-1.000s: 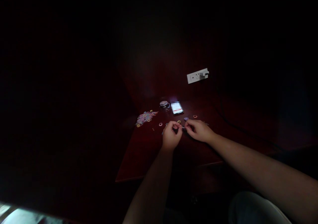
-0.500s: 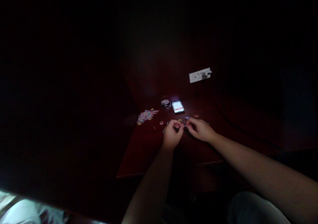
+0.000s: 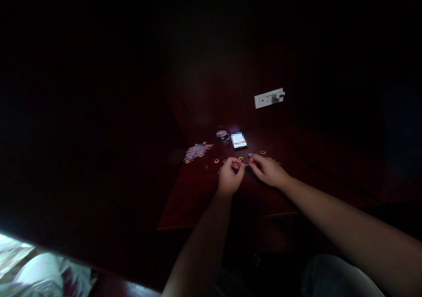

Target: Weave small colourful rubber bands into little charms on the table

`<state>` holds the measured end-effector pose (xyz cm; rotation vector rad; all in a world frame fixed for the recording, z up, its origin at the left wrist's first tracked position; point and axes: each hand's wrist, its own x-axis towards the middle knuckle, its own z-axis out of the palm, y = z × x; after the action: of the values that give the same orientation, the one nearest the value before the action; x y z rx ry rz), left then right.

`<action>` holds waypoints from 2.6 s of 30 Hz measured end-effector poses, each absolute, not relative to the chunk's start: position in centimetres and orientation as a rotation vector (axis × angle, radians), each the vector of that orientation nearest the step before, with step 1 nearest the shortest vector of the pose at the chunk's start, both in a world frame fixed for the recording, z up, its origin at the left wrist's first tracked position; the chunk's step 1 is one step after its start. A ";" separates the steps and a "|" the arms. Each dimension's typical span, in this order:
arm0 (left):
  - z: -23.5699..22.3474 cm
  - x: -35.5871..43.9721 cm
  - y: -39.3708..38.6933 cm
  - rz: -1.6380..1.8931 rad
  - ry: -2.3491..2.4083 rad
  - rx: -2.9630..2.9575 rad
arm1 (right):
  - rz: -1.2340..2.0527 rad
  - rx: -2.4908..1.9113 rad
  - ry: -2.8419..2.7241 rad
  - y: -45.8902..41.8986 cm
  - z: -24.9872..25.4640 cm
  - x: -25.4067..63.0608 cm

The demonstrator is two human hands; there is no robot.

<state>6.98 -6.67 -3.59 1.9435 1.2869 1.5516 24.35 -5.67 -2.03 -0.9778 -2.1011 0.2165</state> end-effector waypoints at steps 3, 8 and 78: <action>-3.5 6.9 -6.7 1.556 1.287 1.942 | 0.205 -0.990 -2.103 -5.6 -2.2 24.4; -3.5 7.0 -6.7 1.560 1.268 1.906 | 0.186 -0.975 -2.102 -5.6 -2.1 24.3; -2.9 7.6 -5.7 1.492 1.314 2.108 | 0.223 -0.897 -1.988 -4.0 -3.2 24.6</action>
<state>7.64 -5.71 -2.87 2.1084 1.3137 1.4918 24.55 -3.96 -3.24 -0.8966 -1.9880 0.2234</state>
